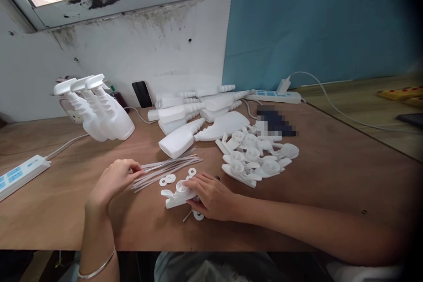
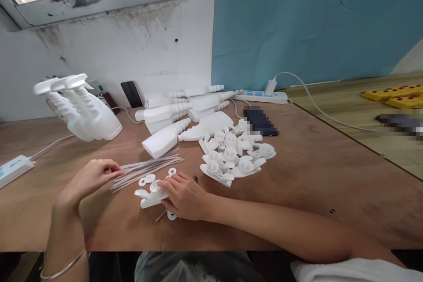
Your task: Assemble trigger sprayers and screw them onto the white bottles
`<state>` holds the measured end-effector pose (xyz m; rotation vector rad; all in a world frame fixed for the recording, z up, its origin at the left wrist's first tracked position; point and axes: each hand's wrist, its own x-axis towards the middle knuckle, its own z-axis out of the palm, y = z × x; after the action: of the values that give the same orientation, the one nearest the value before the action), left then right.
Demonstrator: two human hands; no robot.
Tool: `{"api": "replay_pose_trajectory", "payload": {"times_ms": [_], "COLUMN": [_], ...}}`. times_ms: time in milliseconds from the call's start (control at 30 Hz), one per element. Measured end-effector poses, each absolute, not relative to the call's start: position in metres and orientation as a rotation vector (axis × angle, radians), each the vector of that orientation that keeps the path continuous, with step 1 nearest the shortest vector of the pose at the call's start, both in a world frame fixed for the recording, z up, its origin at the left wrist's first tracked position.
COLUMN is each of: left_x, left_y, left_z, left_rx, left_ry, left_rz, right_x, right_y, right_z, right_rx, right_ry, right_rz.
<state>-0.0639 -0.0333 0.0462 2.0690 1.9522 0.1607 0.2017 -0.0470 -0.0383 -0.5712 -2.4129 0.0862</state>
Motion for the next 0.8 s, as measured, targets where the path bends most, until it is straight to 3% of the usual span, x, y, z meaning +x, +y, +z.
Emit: {"api": "replay_pose_trajectory", "payload": {"times_ms": [233,400,600,800], "left_x": [-0.095,-0.102,-0.055,0.002], "left_y": [-0.062,-0.055,-0.036,-0.067], "left_z": [0.075,0.072,0.050,0.024], "left_rx": [2.041,1.938,1.758,1.318], "left_ry": [1.832,1.512,1.330,1.162], "left_rz": [0.374,0.398,0.886,1.399], "right_x": [0.202,0.202,0.202,0.202], "right_y": [-0.047,-0.048,-0.048,-0.048], "right_z": [-0.040,-0.040,-0.038,-0.038], "right_rx": [-0.568,-0.576,-0.570,-0.575], "right_ry": [-2.416,-2.421,-2.408,-2.411], "right_rz": [0.098,0.114,0.102,0.102]}}
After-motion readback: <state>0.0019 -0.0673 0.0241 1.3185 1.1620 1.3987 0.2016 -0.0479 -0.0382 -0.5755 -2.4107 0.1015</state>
